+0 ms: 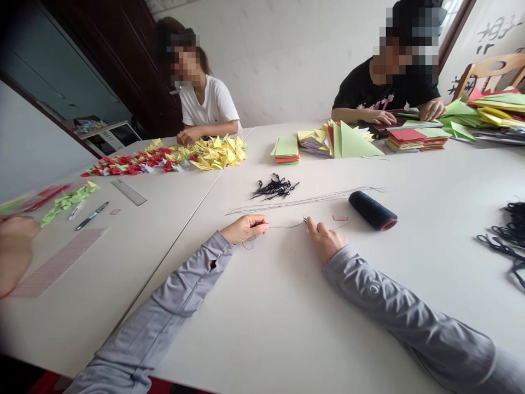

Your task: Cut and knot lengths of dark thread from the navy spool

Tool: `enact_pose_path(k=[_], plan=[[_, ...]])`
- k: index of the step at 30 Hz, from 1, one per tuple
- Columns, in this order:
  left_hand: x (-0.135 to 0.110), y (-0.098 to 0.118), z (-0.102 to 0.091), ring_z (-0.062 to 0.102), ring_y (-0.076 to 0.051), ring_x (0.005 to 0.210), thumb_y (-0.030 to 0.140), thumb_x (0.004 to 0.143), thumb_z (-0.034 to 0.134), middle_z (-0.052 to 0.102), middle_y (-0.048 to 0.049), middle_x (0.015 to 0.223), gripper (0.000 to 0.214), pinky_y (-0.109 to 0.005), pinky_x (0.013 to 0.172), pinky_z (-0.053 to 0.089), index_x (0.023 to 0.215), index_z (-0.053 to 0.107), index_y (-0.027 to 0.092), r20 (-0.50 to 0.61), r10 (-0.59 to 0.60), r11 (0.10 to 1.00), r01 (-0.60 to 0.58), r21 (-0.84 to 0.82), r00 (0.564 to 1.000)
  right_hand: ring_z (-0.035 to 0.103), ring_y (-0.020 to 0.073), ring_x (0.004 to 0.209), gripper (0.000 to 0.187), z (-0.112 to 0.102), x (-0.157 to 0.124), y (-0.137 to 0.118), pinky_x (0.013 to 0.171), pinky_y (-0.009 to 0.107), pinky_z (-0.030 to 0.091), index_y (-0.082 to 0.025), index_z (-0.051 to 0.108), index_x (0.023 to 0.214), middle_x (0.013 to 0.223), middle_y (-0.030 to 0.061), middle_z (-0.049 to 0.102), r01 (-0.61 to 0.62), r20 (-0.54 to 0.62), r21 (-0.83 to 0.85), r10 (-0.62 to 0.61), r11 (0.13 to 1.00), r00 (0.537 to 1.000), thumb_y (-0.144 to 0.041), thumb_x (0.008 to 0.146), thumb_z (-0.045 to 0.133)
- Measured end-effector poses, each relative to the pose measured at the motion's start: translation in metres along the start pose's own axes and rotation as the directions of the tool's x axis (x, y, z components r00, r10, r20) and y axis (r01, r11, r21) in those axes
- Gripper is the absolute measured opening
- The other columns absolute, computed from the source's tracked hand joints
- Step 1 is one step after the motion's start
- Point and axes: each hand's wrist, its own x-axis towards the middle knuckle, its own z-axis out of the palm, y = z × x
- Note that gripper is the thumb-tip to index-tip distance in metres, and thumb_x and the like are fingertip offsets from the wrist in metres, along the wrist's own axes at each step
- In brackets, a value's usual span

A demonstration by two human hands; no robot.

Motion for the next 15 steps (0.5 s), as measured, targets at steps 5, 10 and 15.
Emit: enact_pose_path(k=[5,10,15], plan=[[-0.0001,-0.0002,0.0001,0.024,-0.004,0.045,0.044,0.075,0.053,0.03,0.008,0.052,0.03,-0.019,0.044,0.02,0.067,0.045,0.016,-0.008,0.002,1.0,-0.002,-0.007,1.0,0.063,0.0166,0.068,0.049,-0.0016,0.0002,-0.0003,0.05,0.025,0.04,-0.019,0.029,0.143,0.1,0.0126,0.057,-0.006,0.003,-0.002,0.006,1.0,1.0,-0.019,0.094,0.026],[0.0004,-0.0015,-0.0001,0.023,-0.004,0.045,0.043,0.075,0.052,0.03,0.0081,0.052,0.03,-0.019,0.044,0.02,0.067,0.045,0.016,-0.005,0.018,1.0,-0.018,-0.005,1.0,0.064,0.0178,0.071,0.05,-0.0055,-0.0005,-0.0006,0.051,0.026,0.041,-0.019,0.027,0.144,0.102,0.0119,0.057,-0.013,0.04,0.009,0.013,1.0,0.999,-0.018,0.094,0.023],[0.0006,-0.0017,-0.0001,0.023,-0.004,0.045,0.044,0.075,0.053,0.031,0.0079,0.052,0.03,-0.019,0.044,0.02,0.067,0.046,0.015,-0.002,0.02,1.0,-0.02,-0.003,1.0,0.065,0.0177,0.073,0.053,-0.0077,-0.0014,-0.0009,0.053,0.026,0.043,-0.019,0.025,0.145,0.102,0.0117,0.057,-0.007,0.048,0.003,0.006,1.0,0.999,-0.013,0.092,0.023]])
